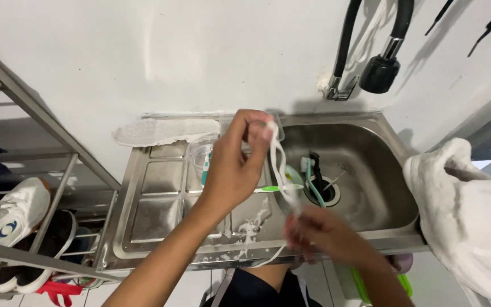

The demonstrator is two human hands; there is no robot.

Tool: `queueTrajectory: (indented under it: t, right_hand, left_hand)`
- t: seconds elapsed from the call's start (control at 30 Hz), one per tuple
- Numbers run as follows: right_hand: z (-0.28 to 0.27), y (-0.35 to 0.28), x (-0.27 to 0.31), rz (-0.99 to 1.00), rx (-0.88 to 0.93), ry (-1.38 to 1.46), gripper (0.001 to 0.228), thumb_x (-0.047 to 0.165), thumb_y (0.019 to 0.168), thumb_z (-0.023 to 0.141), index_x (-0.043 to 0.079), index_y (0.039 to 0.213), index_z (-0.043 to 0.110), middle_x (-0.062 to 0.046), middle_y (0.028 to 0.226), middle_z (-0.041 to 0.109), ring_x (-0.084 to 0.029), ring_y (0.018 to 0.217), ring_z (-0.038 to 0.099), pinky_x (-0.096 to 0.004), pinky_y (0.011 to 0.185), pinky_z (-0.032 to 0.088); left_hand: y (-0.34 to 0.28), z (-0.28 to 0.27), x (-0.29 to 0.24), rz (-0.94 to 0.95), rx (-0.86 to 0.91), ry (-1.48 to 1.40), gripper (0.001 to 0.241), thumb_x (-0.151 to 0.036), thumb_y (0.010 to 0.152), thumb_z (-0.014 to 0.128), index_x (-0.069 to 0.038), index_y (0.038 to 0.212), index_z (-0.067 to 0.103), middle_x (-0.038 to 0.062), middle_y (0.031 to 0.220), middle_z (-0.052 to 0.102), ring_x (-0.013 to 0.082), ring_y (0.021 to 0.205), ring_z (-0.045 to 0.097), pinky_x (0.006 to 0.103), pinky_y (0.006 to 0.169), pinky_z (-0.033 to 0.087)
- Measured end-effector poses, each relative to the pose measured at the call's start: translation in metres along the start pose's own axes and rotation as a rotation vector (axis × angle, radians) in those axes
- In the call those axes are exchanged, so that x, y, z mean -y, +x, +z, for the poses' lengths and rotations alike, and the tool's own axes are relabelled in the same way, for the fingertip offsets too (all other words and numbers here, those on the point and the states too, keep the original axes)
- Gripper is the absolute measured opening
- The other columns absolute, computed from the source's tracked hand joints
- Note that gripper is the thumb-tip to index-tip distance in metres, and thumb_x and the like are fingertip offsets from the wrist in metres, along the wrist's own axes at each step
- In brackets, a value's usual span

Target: The person scrubs a white shoe lace with a toothbrush over a stainless steel sink. They repeatedly scrub the lace, rinse it under running water, and wring it out to remove excess water.

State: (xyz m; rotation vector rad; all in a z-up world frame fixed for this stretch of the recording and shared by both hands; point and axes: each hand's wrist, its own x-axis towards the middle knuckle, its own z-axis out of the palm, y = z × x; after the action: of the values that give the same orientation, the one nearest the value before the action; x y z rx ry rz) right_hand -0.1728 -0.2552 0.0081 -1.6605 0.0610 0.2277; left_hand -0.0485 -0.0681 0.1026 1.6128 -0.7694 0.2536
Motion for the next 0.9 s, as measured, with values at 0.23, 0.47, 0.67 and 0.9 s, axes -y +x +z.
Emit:
queueTrajectory:
  t: [0.23, 0.47, 0.67, 0.9]
  right_hand:
    - [-0.024, 0.007, 0.077, -0.451, -0.401, -0.1, 0.031, 0.019, 0.103, 0.052, -0.005, 0.101, 0.071, -0.02, 0.082, 0.075, -0.028, 0.078, 0.077, -0.046, 0.078, 0.064]
    - [-0.027, 0.04, 0.092, -0.677, -0.413, -0.269, 0.039, 0.029, 0.108, 0.05, -0.001, 0.096, 0.073, -0.016, 0.104, 0.068, -0.024, 0.1, 0.067, -0.04, 0.093, 0.056]
    - [-0.02, 0.031, 0.035, -0.246, -0.426, -0.008, 0.03, 0.021, 0.102, 0.049, -0.001, 0.113, 0.067, -0.024, 0.079, 0.074, -0.031, 0.067, 0.073, -0.044, 0.069, 0.061]
    - [0.006, 0.002, 0.034, 0.11, 0.055, -0.108, 0.032, 0.021, 0.091, 0.068, 0.009, 0.119, 0.077, -0.006, 0.098, 0.076, -0.016, 0.08, 0.073, -0.03, 0.065, 0.063]
  left_hand:
    - [-0.036, 0.011, 0.031, -0.019, 0.467, -0.043, 0.015, -0.002, 0.092, 0.062, -0.005, 0.103, 0.072, 0.02, 0.085, 0.073, 0.0351, 0.08, 0.071, 0.0471, 0.071, 0.057]
    - [-0.022, 0.017, 0.026, -0.296, 0.722, -0.402, 0.023, -0.02, 0.101, 0.06, -0.005, 0.11, 0.075, 0.005, 0.086, 0.07, 0.0158, 0.081, 0.063, 0.0321, 0.066, 0.061]
    - [-0.001, 0.019, 0.014, -0.241, 0.453, -0.462, 0.013, -0.017, 0.1, 0.059, -0.007, 0.097, 0.066, 0.006, 0.077, 0.068, 0.0149, 0.068, 0.067, 0.0296, 0.057, 0.063]
    - [0.025, 0.03, 0.017, -0.265, 0.35, -0.458, 0.03, -0.033, 0.1, 0.054, -0.012, 0.117, 0.069, 0.006, 0.107, 0.073, 0.0171, 0.092, 0.071, 0.029, 0.063, 0.067]
